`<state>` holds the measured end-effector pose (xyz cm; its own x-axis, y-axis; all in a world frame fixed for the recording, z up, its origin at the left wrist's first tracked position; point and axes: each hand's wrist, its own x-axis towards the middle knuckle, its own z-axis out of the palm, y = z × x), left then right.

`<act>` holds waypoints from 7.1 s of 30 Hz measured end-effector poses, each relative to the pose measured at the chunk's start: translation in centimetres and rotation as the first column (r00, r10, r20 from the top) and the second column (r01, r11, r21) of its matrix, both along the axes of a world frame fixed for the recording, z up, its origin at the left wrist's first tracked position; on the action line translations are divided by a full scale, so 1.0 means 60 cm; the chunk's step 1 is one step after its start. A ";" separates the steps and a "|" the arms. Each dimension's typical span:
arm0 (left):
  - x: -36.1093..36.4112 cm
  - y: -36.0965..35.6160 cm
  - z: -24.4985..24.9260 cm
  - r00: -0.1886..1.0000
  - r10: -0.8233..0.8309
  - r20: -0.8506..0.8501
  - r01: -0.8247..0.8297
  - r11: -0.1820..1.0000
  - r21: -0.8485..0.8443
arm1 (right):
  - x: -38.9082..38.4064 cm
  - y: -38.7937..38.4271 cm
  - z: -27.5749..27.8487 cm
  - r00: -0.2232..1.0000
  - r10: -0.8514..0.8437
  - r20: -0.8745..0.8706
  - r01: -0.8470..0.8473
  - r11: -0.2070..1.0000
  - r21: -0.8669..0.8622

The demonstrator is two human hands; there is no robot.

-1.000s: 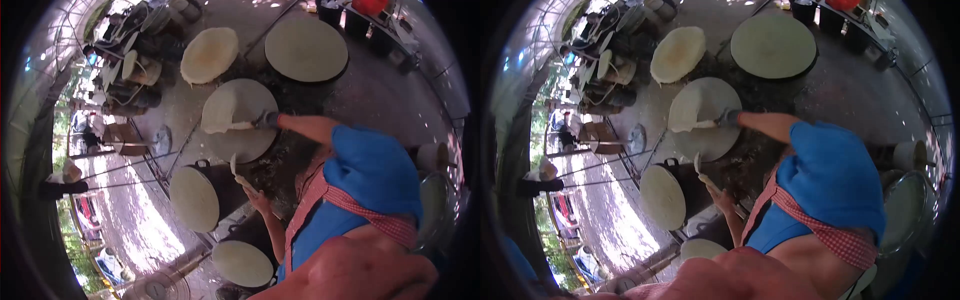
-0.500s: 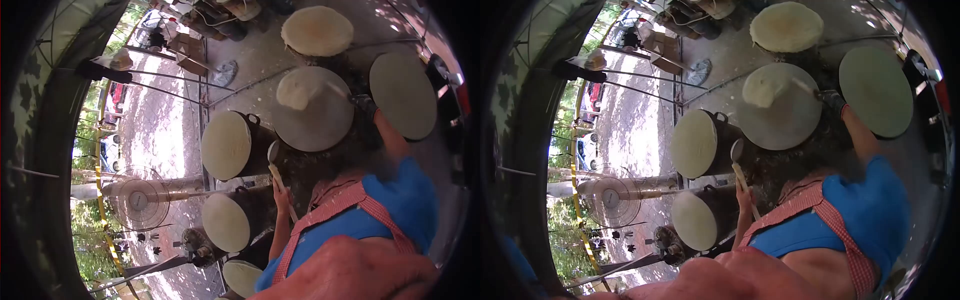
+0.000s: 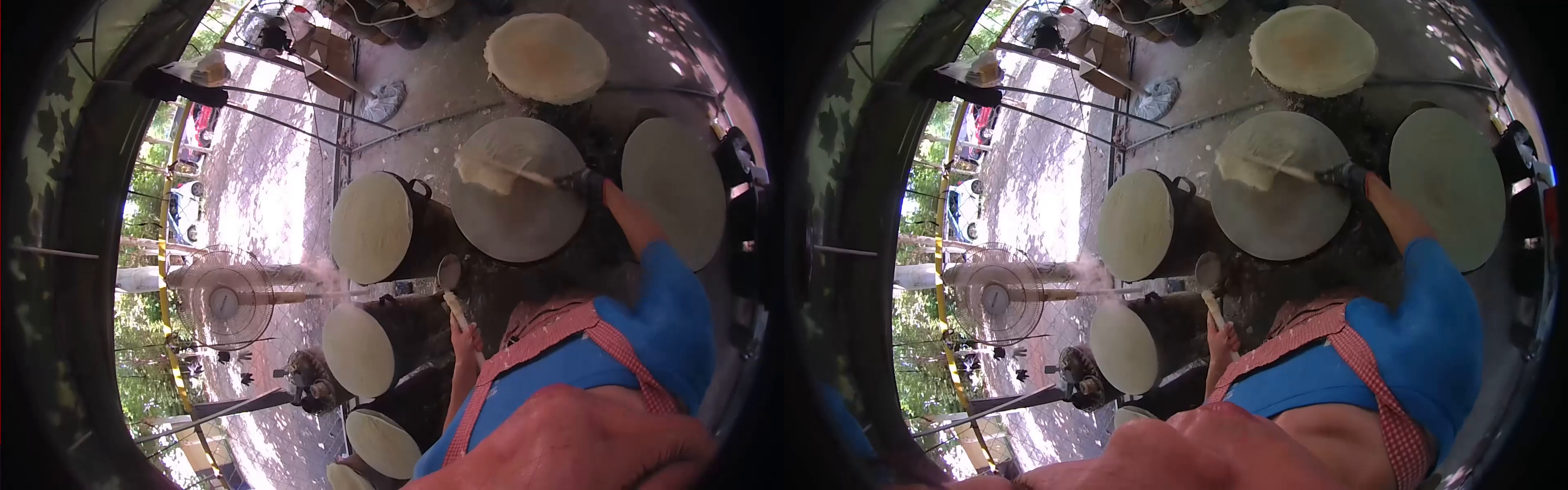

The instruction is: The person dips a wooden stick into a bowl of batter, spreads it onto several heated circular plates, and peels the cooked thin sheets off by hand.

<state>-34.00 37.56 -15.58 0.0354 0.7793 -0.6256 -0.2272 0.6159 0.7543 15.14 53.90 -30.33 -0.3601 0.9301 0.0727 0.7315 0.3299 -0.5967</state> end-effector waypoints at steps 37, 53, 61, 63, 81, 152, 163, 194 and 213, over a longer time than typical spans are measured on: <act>-0.001 -0.090 0.010 0.957 0.290 0.016 -0.285 0.949 -0.135 | -0.051 0.143 0.091 0.944 0.282 -0.170 -0.326 0.877 -0.353; -0.024 -0.127 -0.011 0.933 0.355 0.057 -0.335 0.916 -0.218 | 0.029 0.133 0.005 0.927 0.218 -0.306 -0.345 0.814 -0.467; -0.102 -0.122 -0.053 0.978 0.180 0.104 -0.159 0.970 -0.185 | 0.318 -0.457 0.065 0.521 -0.740 -0.426 -0.229 0.360 -0.905; -0.143 -0.119 -0.073 0.975 0.129 0.178 -0.085 0.967 -0.239 | 0.154 -0.512 0.045 0.581 -0.723 -0.374 0.215 0.579 -0.787; -0.196 -0.222 0.066 0.430 -0.138 0.892 0.105 0.989 0.102 | -0.403 -0.332 0.041 0.688 -0.687 0.233 0.686 0.721 0.099; -0.026 0.102 -0.080 0.369 0.348 0.862 0.266 0.849 -0.457 | -0.099 -0.307 0.167 0.700 -0.635 0.327 0.559 0.772 0.303; 0.263 0.188 -0.045 0.946 -0.023 0.323 0.049 0.996 -0.072 | -0.199 -0.357 0.171 0.660 -0.586 0.471 0.541 0.805 0.243; 0.012 -0.459 -0.035 0.057 0.683 0.728 -0.801 0.466 -0.375 | -0.685 -0.161 0.147 0.738 0.672 -0.059 -0.674 0.730 -0.114; 0.071 -0.839 -0.067 -0.562 0.463 0.686 -0.743 0.084 -0.665 | -0.760 -0.330 0.078 0.786 0.606 0.119 -0.600 0.795 -0.088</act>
<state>-29.76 -12.79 -19.60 -0.3703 0.6337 -0.6792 -0.6050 -0.7193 -0.3413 -30.47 34.10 -25.63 -0.8519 0.5211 -0.0531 0.4657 0.7072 -0.5319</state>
